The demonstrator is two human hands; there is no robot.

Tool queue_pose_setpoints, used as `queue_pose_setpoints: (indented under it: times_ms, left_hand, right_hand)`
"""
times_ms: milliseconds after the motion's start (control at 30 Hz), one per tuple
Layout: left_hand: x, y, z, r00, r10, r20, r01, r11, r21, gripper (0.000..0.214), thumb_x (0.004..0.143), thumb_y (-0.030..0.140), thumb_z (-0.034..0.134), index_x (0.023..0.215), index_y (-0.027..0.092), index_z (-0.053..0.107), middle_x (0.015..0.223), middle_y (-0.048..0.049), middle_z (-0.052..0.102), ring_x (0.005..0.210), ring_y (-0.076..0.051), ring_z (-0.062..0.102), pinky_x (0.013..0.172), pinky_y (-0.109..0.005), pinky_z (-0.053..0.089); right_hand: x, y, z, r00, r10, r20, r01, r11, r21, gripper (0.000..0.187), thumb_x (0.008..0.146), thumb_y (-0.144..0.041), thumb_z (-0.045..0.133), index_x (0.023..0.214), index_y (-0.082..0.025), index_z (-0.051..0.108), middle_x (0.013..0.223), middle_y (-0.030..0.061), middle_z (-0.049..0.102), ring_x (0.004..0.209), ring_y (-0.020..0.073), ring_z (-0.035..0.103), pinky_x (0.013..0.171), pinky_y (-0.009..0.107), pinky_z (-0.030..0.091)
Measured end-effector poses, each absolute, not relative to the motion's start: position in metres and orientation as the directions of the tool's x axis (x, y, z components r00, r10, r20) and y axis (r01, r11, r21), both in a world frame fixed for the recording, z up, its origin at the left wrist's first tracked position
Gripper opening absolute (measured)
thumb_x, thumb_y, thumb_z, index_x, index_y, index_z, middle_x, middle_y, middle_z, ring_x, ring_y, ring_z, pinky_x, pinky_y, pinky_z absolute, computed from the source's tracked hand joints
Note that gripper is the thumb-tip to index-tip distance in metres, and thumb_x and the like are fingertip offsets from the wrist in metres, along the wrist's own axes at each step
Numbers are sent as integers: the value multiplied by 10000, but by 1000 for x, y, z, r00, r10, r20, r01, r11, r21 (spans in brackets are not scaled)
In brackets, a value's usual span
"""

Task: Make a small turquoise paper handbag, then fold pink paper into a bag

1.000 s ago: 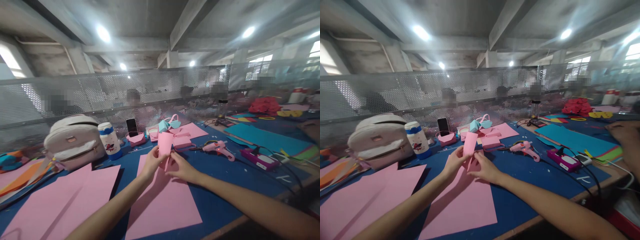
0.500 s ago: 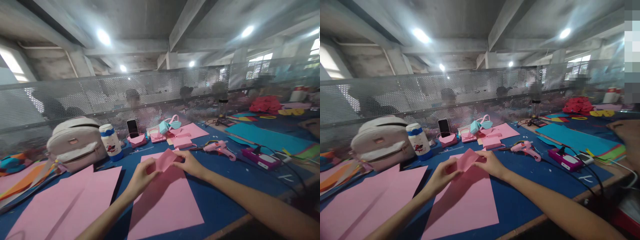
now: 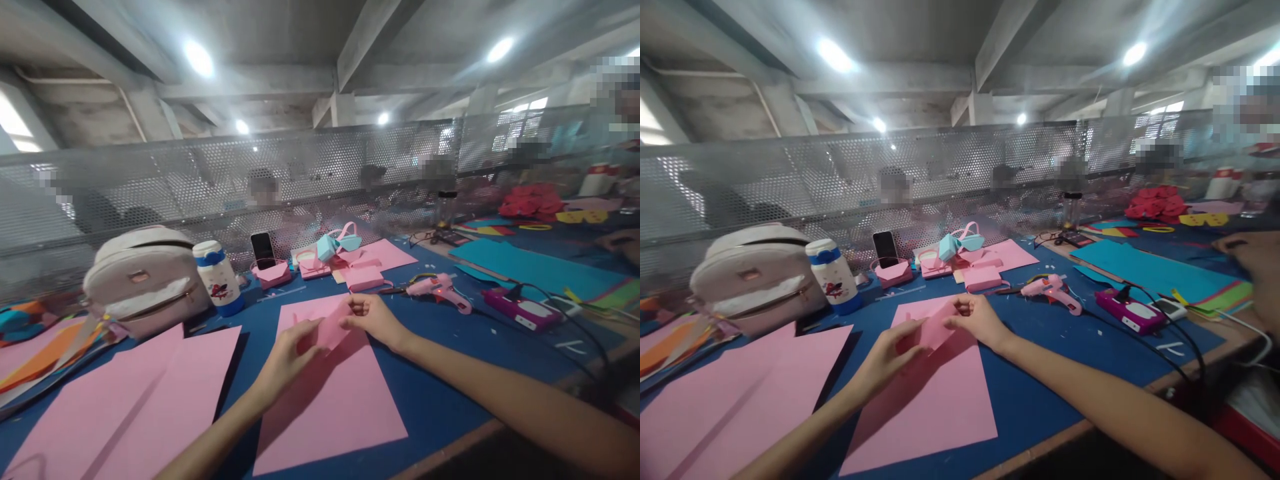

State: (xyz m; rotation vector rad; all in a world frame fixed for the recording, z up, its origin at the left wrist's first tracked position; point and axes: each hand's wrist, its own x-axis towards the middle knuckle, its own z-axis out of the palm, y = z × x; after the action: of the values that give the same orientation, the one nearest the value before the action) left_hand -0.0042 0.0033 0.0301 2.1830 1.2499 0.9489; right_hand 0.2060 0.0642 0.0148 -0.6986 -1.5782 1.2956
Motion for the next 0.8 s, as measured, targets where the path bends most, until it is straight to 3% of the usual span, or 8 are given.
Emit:
queue_pose_setpoints:
  times_ms: [533, 800]
  left_hand:
    - [-9, 8, 20, 361, 851, 382, 568, -526, 633, 383, 844, 268, 633, 1218, 191, 652, 1154, -84, 702, 1047, -249, 633, 941, -332, 451]
    - [-5, 4, 24, 391, 826, 406, 562, -563, 606, 260, 880, 296, 595, 1097, 174, 667, 873, -33, 679, 770, -179, 580, 736, -257, 435]
  right_hand:
    - [206, 62, 18, -378, 886, 269, -113, 244, -963, 370, 544, -437, 860, 619, -156, 630, 616, -7, 614, 586, 133, 536, 606, 270, 433]
    - [205, 63, 18, -373, 881, 291, -76, 284, -956, 433, 561, -463, 840, 536, -167, 524, 537, -56, 460, 543, 95, 407, 553, 245, 341]
